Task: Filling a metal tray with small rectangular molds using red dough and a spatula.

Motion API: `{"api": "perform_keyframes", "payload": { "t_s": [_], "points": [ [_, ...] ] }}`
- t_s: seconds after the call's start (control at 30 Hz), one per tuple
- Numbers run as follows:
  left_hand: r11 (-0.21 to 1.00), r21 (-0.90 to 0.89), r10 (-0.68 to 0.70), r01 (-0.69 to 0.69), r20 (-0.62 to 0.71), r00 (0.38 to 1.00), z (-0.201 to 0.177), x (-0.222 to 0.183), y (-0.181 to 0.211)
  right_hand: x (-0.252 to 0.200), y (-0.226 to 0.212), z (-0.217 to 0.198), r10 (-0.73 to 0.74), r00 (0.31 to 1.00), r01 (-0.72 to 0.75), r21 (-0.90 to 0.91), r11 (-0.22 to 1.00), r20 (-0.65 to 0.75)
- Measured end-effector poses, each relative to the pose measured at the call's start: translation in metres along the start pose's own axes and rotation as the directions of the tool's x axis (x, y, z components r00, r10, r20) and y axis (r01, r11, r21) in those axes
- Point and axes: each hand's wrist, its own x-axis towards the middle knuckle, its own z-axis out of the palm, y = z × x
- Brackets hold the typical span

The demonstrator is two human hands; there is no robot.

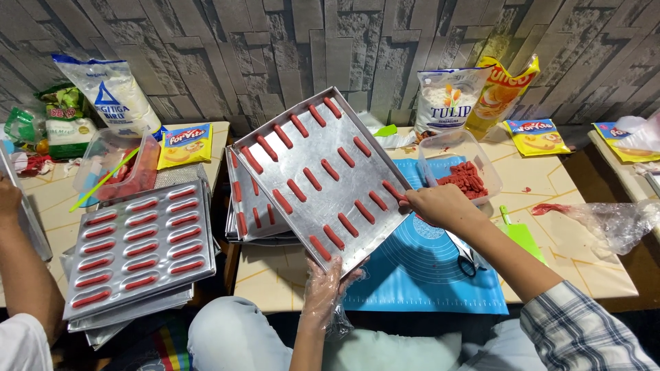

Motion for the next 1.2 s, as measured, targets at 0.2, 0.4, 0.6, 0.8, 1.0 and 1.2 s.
{"api": "perform_keyframes", "payload": {
  "t_s": [0.2, 0.4, 0.6, 0.8, 1.0, 1.2],
  "points": [
    [0.999, 0.051, 0.005, -0.005, -0.018, 1.000, 0.007, -0.010, 0.008, 0.006, 0.006, 0.013, -0.029, 1.000, 0.029, -0.046, 0.999, 0.006],
    [0.997, 0.057, 0.050, -0.051, 0.022, 0.999, 0.006, -0.008, 0.005, 0.011, 0.011, 0.023, -0.129, 0.991, 0.123, -0.162, 0.979, -0.029],
    [0.997, -0.001, 0.079, -0.079, -0.014, 0.997, -0.004, 0.007, -0.010, 0.015, 0.011, 0.019, -0.110, 0.994, 0.111, -0.136, 0.984, 0.021],
    [0.717, 0.689, 0.194, -0.108, -0.049, 0.980, 0.000, 0.010, -0.005, 0.029, 0.017, 0.015, -0.066, 0.991, 0.072, -0.047, 0.996, 0.119],
    [0.899, 0.432, 0.126, -0.073, -0.095, 0.988, 0.007, -0.010, 0.009, 0.012, 0.014, -0.009, 0.008, 0.981, -0.011, 0.012, 1.000, 0.192],
    [0.999, -0.014, 0.027, -0.029, -0.111, 0.993, -0.002, 0.000, 0.010, -0.018, 0.034, 0.005, 0.051, 0.983, -0.118, 0.391, 0.913, 0.176]
  ]
}}
